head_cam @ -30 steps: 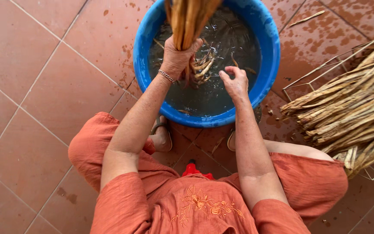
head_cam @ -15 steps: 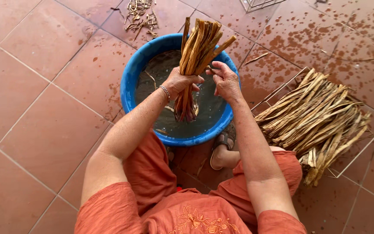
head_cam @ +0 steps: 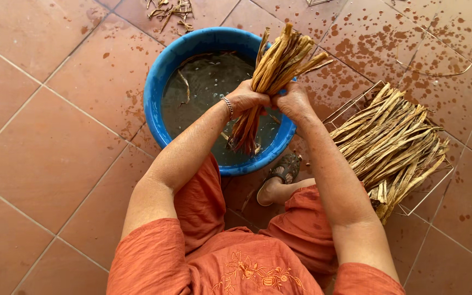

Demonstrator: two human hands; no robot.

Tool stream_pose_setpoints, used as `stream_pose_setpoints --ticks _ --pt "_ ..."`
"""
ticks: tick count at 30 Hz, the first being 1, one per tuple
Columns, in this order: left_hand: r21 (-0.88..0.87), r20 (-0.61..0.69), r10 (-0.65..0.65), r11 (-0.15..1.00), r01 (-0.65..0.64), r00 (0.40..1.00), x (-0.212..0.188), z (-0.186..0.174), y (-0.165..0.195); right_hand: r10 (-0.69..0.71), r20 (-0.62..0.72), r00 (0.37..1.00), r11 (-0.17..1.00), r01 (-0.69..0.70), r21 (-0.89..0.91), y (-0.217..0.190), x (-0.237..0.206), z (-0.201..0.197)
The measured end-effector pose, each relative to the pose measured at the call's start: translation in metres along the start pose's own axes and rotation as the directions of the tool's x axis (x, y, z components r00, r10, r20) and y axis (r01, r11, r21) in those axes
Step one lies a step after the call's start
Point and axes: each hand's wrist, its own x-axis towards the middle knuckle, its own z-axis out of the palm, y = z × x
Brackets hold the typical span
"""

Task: The person sits cross-legged on a tiled floor and repeatedly dips bundles of dried plant strips into a blue basin of water. They separate the strips, submerge them, and place the wet bundles onto a wire rack beside the basin.

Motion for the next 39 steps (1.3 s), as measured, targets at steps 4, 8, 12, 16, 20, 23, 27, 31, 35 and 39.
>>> stream_pose_setpoints --ticks 4,8,12,16,20,23,27,31,35,39 --pt "0.139 -0.193 0.047 0.990 -0.021 0.980 0.011 -0.008 -0.009 -0.195 0.043 0.980 0.924 0.198 -0.327 -0.005 -0.003 -0.005" --pt "0.297 -0.352 0.024 0.951 0.087 0.936 0.017 -0.019 -0.012 -0.255 0.109 0.961 0.783 0.272 -0.559 -0.004 -0.018 -0.013" --pt "0.395 -0.344 0.057 0.914 0.089 0.937 0.024 -0.023 -0.022 -0.421 0.166 0.892 0.674 0.430 -0.601 -0.007 -0.026 -0.013" --pt "0.568 -0.279 0.269 0.820 -0.068 0.922 0.033 -0.022 -0.038 -0.457 0.215 0.863 0.611 0.480 -0.630 -0.011 -0.027 -0.014" --pt "0.487 -0.222 0.118 0.873 0.005 0.968 0.026 -0.026 -0.038 -0.612 0.160 0.775 0.470 0.518 -0.715 -0.011 -0.040 -0.014" --pt "0.765 -0.148 0.219 0.643 -0.029 0.964 0.002 -0.031 -0.030 -0.768 0.065 0.637 0.406 0.563 -0.720 -0.010 -0.048 -0.006" --pt "0.848 0.053 0.124 0.518 -0.111 0.991 -0.026 -0.022 -0.026 -0.815 0.093 0.572 0.247 0.487 -0.838 0.002 -0.043 0.016" --pt "0.809 0.050 -0.047 0.588 -0.013 0.998 -0.041 -0.017 -0.022 -0.773 0.104 0.626 0.262 0.465 -0.846 0.024 -0.028 0.035" --pt "0.775 0.106 -0.088 0.631 -0.027 0.990 -0.045 -0.011 -0.017 -0.628 0.183 0.756 0.355 0.488 -0.797 0.036 -0.029 0.040" --pt "0.694 0.136 -0.128 0.720 -0.002 0.982 -0.046 -0.005 -0.009 -0.475 0.214 0.854 0.480 0.455 -0.750 0.022 -0.034 0.031"
